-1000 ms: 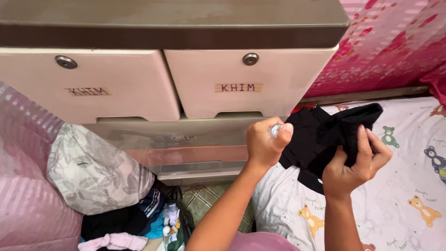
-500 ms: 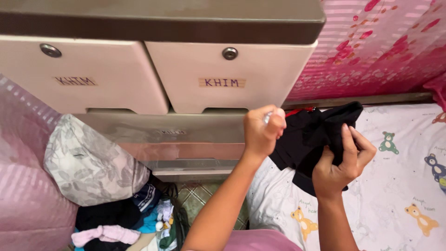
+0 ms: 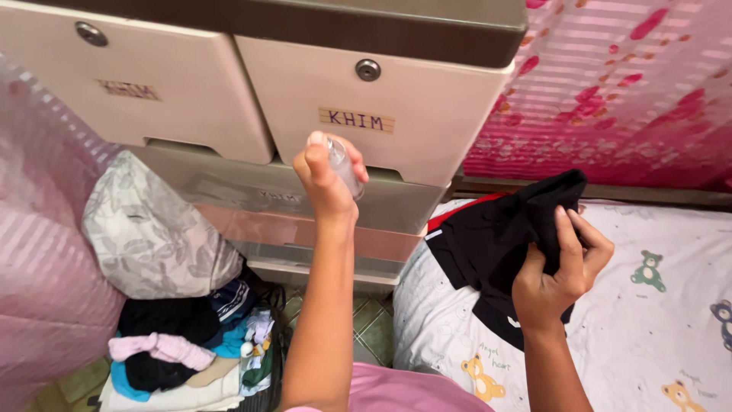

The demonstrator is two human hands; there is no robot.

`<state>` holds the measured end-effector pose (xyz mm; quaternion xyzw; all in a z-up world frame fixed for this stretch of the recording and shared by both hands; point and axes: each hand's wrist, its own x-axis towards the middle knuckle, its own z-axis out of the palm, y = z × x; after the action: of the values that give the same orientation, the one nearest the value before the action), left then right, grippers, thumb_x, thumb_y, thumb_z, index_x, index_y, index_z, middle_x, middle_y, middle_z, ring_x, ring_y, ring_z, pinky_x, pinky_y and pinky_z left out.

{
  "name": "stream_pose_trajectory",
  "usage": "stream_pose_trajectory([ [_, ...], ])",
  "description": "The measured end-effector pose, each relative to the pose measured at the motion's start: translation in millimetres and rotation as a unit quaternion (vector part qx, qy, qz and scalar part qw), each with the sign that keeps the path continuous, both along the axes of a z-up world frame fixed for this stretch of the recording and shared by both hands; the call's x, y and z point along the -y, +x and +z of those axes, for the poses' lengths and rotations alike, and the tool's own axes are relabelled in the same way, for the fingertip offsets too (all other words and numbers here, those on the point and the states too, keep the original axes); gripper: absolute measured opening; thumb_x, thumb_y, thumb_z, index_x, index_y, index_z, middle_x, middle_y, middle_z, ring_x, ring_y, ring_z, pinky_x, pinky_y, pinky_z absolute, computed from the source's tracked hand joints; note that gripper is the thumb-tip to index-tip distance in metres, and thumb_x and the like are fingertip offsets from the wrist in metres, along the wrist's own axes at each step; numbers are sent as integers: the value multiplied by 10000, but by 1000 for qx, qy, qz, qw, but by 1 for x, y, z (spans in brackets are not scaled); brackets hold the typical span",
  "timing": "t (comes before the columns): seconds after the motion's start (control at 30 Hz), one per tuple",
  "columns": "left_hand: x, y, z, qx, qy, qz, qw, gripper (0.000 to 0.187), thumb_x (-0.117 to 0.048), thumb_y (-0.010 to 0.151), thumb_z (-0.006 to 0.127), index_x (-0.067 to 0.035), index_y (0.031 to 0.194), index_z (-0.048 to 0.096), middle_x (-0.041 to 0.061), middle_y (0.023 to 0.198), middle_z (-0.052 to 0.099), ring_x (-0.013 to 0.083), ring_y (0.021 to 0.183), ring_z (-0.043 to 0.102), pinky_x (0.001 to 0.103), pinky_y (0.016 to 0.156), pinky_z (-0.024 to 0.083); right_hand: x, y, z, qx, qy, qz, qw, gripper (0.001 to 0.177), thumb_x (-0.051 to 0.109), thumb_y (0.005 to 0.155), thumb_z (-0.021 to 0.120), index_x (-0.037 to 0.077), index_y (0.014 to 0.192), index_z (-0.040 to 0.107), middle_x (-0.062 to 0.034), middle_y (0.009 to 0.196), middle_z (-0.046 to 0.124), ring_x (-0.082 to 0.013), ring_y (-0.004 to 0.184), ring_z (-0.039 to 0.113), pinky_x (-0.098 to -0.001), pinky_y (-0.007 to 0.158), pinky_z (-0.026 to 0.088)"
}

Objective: The person sprays a liquid cleaner onto the top surface of a plastic drawer unit and wipes it with a black cloth. They continue wiping the top and front faces of the drawers, repeatedly spraying and wiping to clean the surfaces.

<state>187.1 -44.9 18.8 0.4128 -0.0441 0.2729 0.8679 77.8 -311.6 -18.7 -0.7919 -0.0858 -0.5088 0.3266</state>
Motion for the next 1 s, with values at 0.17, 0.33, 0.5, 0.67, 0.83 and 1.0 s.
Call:
stream_pose_trajectory([
  [0.17,-5,4,8,34,48,18,998,450,-383,981,488,-14,724,504,105,629,535,168,490,506,325,447,429,-8,10,4,-6,-10,2,1000,558,-187,865,640,-9,1393,642,-177,1354,522,-314,1260,539,-384,1163,445],
  [0.33,-18,-2,8,1,79,10,997,497,-400,972,493,-9,670,542,85,591,545,150,460,508,299,433,413,-18,17,9,2,-24,20,1000,571,-187,860,639,-4,1401,645,-172,1326,540,-318,1259,544,-382,1147,447],
  [0.5,-44,-2,8,-23,135,-12,991,513,-401,956,519,0,638,563,70,554,533,135,436,478,293,427,396,-49,17,16,17,-22,44,999,551,-167,876,631,-7,1404,640,-170,1346,562,-329,1251,579,-383,1129,466],
  [0.67,-74,-13,3,-18,166,-52,985,507,-427,942,520,-14,648,547,60,595,565,119,458,498,276,433,386,-107,43,52,104,-159,46,981,500,-111,792,736,49,1266,724,-176,1340,648,-355,1186,584,-445,1056,476],
  [0.83,-117,-49,-20,-9,226,-80,971,537,-462,931,540,4,672,603,52,588,571,110,505,539,256,491,405,-176,97,105,200,-297,56,932,519,38,801,774,104,1315,750,-145,1359,639,-350,1137,590,-447,1013,515],
  [1.0,-154,-73,-40,-6,236,-99,967,564,-496,936,543,8,690,605,48,614,580,110,531,558,248,511,422,-246,126,97,227,-361,6,904,455,74,877,732,137,1328,748,-77,1306,644,-292,1035,584,-395,870,538],
])
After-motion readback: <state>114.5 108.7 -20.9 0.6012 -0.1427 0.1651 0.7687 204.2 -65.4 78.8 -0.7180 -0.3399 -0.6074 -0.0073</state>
